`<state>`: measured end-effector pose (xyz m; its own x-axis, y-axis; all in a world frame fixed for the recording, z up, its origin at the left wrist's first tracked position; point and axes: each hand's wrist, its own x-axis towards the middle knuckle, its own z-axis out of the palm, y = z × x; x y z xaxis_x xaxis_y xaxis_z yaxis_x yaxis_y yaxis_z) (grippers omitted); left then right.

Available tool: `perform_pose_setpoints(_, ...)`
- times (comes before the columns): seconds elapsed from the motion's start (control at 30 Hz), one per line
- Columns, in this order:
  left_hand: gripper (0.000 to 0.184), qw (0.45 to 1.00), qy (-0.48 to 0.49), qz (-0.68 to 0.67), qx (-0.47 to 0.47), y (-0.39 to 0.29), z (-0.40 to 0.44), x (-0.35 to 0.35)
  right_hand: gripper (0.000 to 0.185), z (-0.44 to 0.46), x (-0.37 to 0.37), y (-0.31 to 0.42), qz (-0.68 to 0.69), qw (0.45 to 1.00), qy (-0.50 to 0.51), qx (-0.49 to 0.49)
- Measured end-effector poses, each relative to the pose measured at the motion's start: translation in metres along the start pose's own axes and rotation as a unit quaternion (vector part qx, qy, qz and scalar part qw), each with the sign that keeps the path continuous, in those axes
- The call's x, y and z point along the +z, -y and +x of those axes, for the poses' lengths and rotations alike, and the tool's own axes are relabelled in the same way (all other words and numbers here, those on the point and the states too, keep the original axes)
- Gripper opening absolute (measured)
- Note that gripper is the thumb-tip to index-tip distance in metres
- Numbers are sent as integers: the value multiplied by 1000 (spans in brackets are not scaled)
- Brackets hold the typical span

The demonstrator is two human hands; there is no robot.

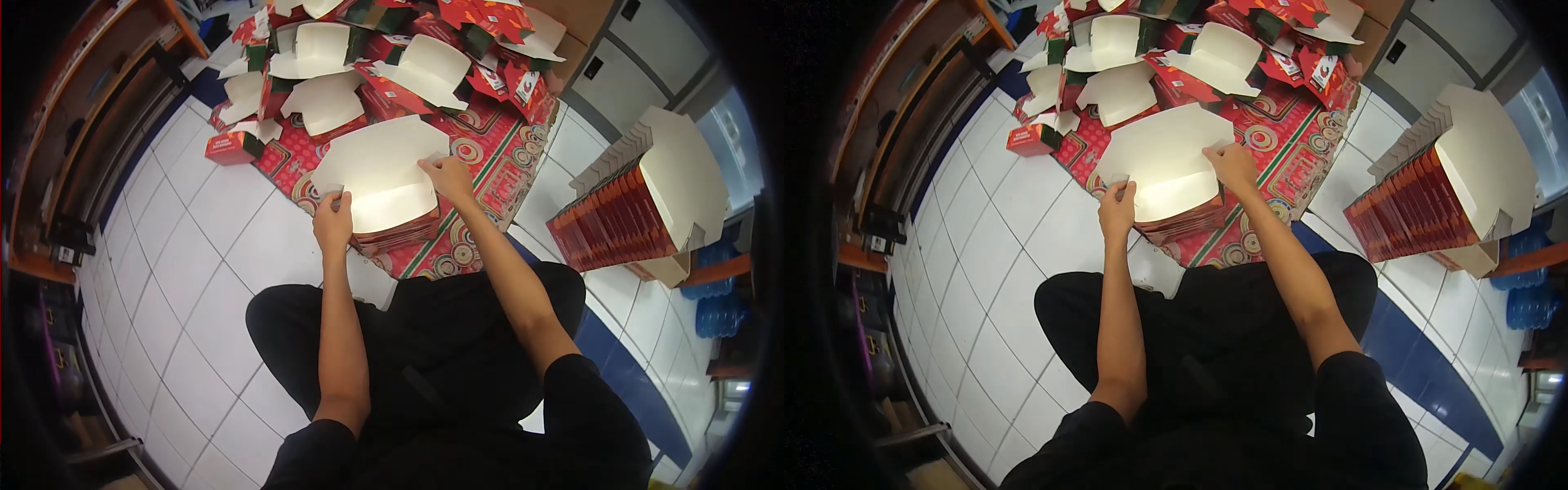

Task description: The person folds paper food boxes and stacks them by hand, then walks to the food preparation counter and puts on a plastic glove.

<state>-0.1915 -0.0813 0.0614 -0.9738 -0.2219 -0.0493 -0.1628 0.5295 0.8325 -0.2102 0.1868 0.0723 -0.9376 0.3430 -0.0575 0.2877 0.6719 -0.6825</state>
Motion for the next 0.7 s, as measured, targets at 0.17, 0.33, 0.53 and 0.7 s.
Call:
perform_pose_setpoints(0.17,46,1000,9,11,-23,3,22,6,54,-4,-1,0,54,997,-30,-36)
perform_pose_setpoints(0.33,47,998,58,12,-11,7,58,10,53,9,-1,-3,56,998,-10,-17)
perform_pose_setpoints(0.53,49,987,97,-91,-90,10,72,15,48,44,-6,-22,188,978,-92,26)
perform_pose_setpoints(0.7,53,987,86,-105,-89,42,95,26,59,87,-10,-5,-1,967,-208,-146)
